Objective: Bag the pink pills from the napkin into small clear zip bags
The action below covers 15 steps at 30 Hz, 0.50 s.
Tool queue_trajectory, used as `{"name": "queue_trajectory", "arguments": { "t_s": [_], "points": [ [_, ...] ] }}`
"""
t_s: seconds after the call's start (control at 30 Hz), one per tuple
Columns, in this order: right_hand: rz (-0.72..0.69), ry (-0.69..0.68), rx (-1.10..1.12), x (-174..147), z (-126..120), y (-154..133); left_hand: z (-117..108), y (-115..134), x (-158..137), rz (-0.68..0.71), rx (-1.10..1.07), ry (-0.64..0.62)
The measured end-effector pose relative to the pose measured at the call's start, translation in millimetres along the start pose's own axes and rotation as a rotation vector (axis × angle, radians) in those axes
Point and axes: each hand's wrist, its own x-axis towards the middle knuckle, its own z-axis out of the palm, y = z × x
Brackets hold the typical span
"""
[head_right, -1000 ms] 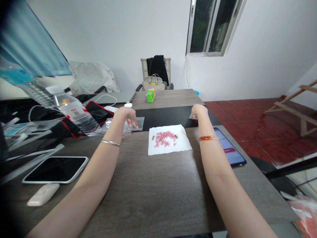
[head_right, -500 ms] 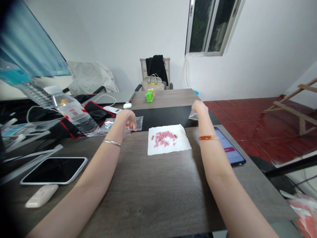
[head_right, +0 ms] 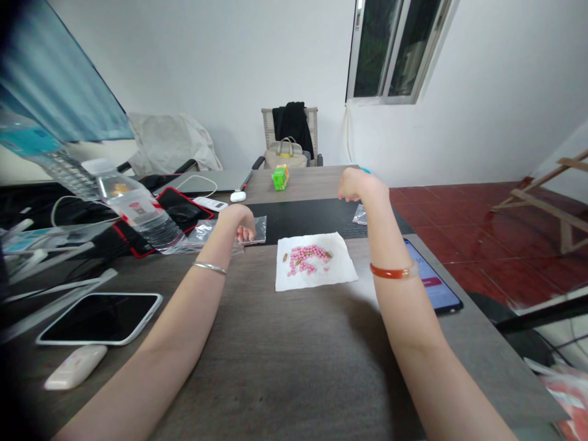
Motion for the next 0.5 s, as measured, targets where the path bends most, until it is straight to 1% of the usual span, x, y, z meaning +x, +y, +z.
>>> {"name": "queue_trajectory", "arguments": {
  "t_s": [0.07,0.17,0.3,0.4,0.5],
  "points": [
    [-0.054,-0.03,0.051,-8.5,-1.5,-8.3,-0.3,-0.9,-1.6,-0.001,-0.014,-0.001],
    [-0.144,-0.053,0.057,-18.9,-1.2,-20.1,-0.7,-1.4,-5.9,-0.001,-0.021,0.022],
    [-0.228,-0.112,0.03,-28.6,2.4,-35.6,-0.2,0.3,-15.1,-0.069,-0.052,0.058],
    [-0.257,-0.163,0.005,-33.6,6.1,-46.8,0.9,-0.1,-18.1,-0.107,-0.045,0.092],
    [-0.26,-0.182,-0.03,-37.4,9.3,-55.6,2.1,-3.4,-13.6,-0.075,-0.02,0.095]
  ]
}}
